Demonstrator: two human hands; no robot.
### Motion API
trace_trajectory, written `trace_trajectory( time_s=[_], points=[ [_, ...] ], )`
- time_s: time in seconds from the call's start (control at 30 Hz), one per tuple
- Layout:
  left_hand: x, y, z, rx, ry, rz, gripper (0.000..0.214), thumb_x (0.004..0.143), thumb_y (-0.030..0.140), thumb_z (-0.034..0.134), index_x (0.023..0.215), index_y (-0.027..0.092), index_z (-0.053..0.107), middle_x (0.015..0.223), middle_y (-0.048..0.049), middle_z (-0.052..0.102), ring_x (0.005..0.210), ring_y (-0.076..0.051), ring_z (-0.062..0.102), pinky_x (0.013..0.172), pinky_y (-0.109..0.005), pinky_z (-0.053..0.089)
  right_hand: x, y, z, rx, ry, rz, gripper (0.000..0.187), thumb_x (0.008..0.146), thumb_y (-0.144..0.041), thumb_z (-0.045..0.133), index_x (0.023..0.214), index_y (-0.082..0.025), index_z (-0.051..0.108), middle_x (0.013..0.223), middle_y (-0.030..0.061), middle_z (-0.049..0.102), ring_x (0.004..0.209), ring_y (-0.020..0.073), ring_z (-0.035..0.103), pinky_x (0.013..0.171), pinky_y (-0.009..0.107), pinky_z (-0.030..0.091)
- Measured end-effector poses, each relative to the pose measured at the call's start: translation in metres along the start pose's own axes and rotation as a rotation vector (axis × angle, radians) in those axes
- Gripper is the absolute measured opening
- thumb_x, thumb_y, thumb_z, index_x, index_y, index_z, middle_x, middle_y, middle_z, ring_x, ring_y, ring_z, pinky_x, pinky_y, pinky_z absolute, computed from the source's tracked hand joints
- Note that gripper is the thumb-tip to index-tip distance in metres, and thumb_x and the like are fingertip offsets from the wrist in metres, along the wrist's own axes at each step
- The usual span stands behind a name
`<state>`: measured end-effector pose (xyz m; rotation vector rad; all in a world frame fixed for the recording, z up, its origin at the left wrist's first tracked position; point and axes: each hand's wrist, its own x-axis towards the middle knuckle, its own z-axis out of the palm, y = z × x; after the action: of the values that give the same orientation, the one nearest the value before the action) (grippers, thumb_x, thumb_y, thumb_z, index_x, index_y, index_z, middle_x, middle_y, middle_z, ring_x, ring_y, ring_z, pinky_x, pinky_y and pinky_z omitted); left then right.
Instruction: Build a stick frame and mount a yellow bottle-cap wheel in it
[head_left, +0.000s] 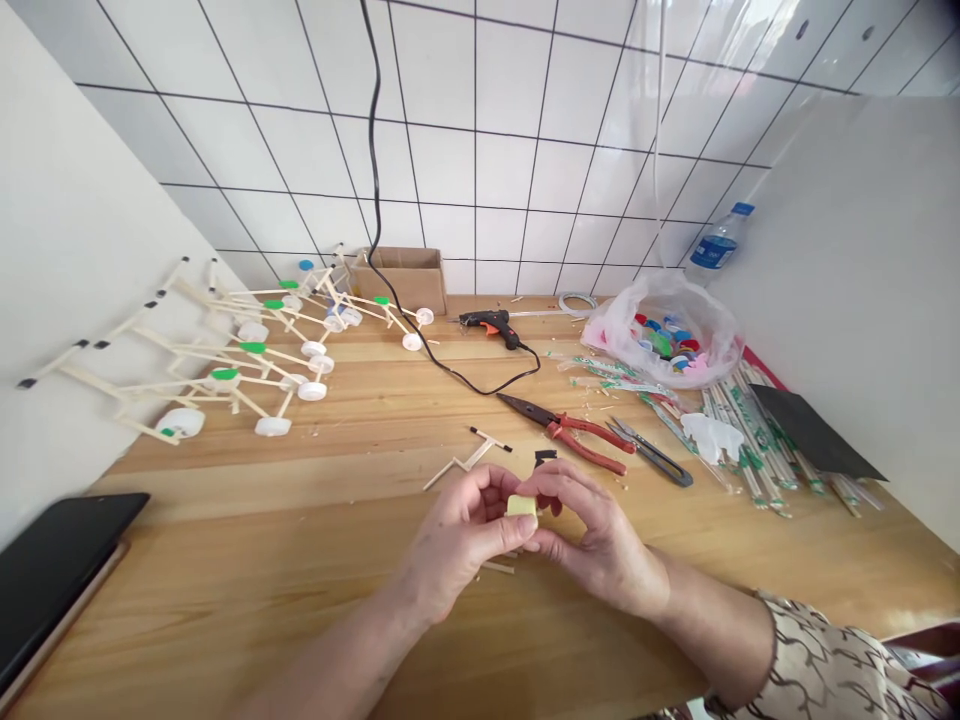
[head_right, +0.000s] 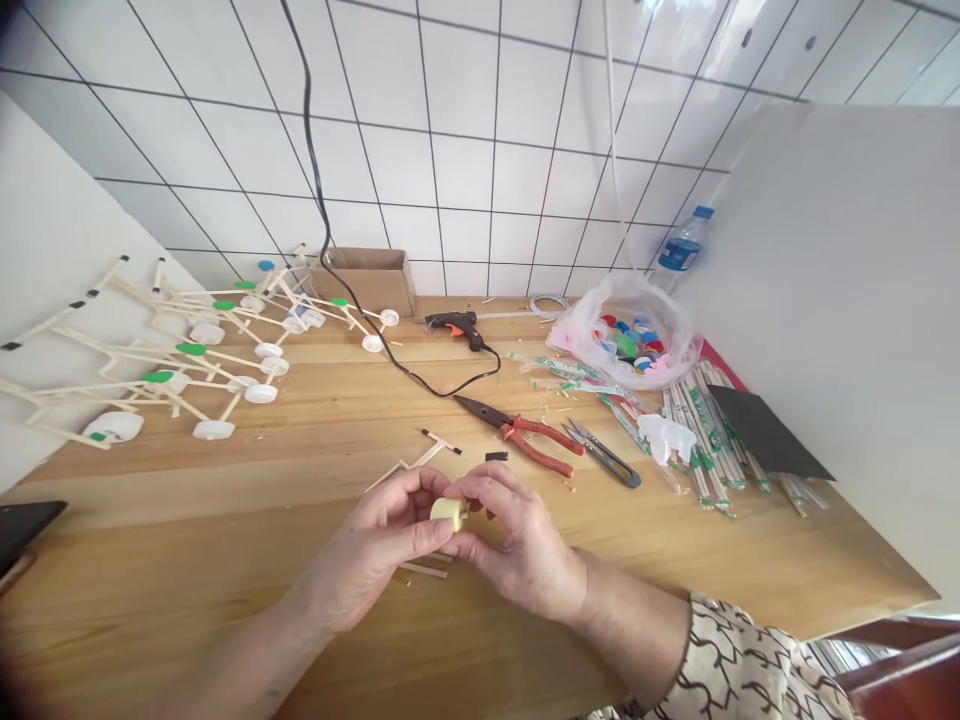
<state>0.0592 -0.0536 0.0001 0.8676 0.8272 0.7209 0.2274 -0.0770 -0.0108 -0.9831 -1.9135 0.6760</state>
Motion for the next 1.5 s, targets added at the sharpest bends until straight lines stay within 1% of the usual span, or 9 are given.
trace_trajectory(
  time_s=[0.17,0.27,0.33,0.47,0.53,0.8,1.07,1.3,1.5],
  points=[
    [0.000,-0.005,0.000,0.106,-0.040,0.021,0.028,0.067,0.031,0.074,0.085,0.017,0.058,0.075,0.0013,0.059,0.069,-0.012,0.057,0.060,-0.023,0.047,-0.002,0.000,-0.001,-0.071,-0.062,-0.028,0.027,0.086,-0.026,0.061,0.111,-0.020,0.055,0.098,0.0092,0.059,0.091,0.0201,0.057,0.079,0.035,0.050],
    [0.000,0.003,-0.010,0.262,-0.034,0.128,0.030,0.072,0.034,0.071,0.095,0.018,0.060,0.088,-0.0049,0.065,0.082,-0.019,0.063,0.069,-0.029,0.051,0.001,0.000,-0.006,-0.032,-0.037,0.032,0.022,0.087,-0.029,0.059,0.106,-0.020,0.055,0.093,0.0072,0.059,0.080,0.0171,0.056,0.071,0.030,0.049],
    [0.002,0.012,-0.021,0.394,0.116,0.240,0.029,0.074,0.036,0.068,0.095,0.018,0.061,0.092,-0.0068,0.068,0.088,-0.022,0.064,0.075,-0.032,0.052,0.003,0.002,-0.012,0.012,-0.010,0.109,0.021,0.086,-0.032,0.059,0.102,-0.019,0.056,0.086,0.0051,0.059,0.072,0.0151,0.054,0.065,0.028,0.048],
    [0.006,0.031,-0.040,0.734,0.459,0.412,0.031,0.079,0.046,0.056,0.088,0.017,0.061,0.084,-0.0054,0.069,0.072,-0.019,0.065,0.068,-0.032,0.053,0.006,0.005,-0.020,0.031,-0.016,0.240,0.023,0.083,-0.031,0.061,0.101,-0.016,0.058,0.081,0.0039,0.058,0.068,0.0139,0.051,0.063,0.027,0.046],
    [0.010,0.034,-0.045,0.813,0.489,0.419,0.027,0.077,0.043,0.057,0.083,0.017,0.062,0.078,-0.0042,0.068,0.073,-0.020,0.064,0.068,-0.032,0.051,0.005,0.006,-0.021,0.005,-0.042,0.252,0.023,0.082,-0.029,0.061,0.101,-0.015,0.059,0.081,0.0040,0.057,0.069,0.0140,0.050,0.064,0.027,0.045],
    [0.035,0.016,-0.063,1.085,0.393,0.396,0.010,0.072,0.028,0.058,0.075,0.021,0.064,0.078,-0.0039,0.068,0.076,-0.023,0.062,0.074,-0.036,0.049,0.002,0.007,-0.011,-0.127,-0.188,0.228,0.019,0.079,-0.020,0.060,0.097,-0.013,0.061,0.081,0.0051,0.057,0.072,0.0155,0.052,0.065,0.028,0.044],
    [0.042,0.014,-0.075,1.267,0.209,0.397,0.012,0.074,0.016,0.055,0.078,0.021,0.065,0.087,-0.0039,0.065,0.084,-0.022,0.062,0.078,-0.033,0.048,0.000,0.006,-0.008,-0.305,-0.272,0.199,0.018,0.077,-0.017,0.059,0.095,-0.016,0.060,0.083,0.0044,0.058,0.073,0.0164,0.053,0.067,0.029,0.044],
    [0.043,0.010,-0.076,1.370,0.178,0.414,0.014,0.076,0.010,0.053,0.076,0.021,0.061,0.087,-0.0035,0.061,0.090,-0.023,0.058,0.079,-0.034,0.045,0.002,0.006,-0.006,-0.367,-0.320,0.213,0.022,0.077,-0.015,0.060,0.098,-0.018,0.060,0.084,0.0044,0.060,0.075,0.0177,0.056,0.069,0.029,0.046],
    [0.041,0.014,-0.072,1.410,0.162,0.413,0.014,0.078,0.011,0.050,0.075,0.022,0.059,0.087,-0.0037,0.060,0.091,-0.024,0.057,0.078,-0.035,0.044,0.001,0.008,-0.010,-0.380,-0.343,0.224,0.028,0.076,-0.015,0.063,0.104,-0.017,0.060,0.098,0.0087,0.062,0.092,0.0219,0.058,0.081,0.034,0.048]
  ],
)
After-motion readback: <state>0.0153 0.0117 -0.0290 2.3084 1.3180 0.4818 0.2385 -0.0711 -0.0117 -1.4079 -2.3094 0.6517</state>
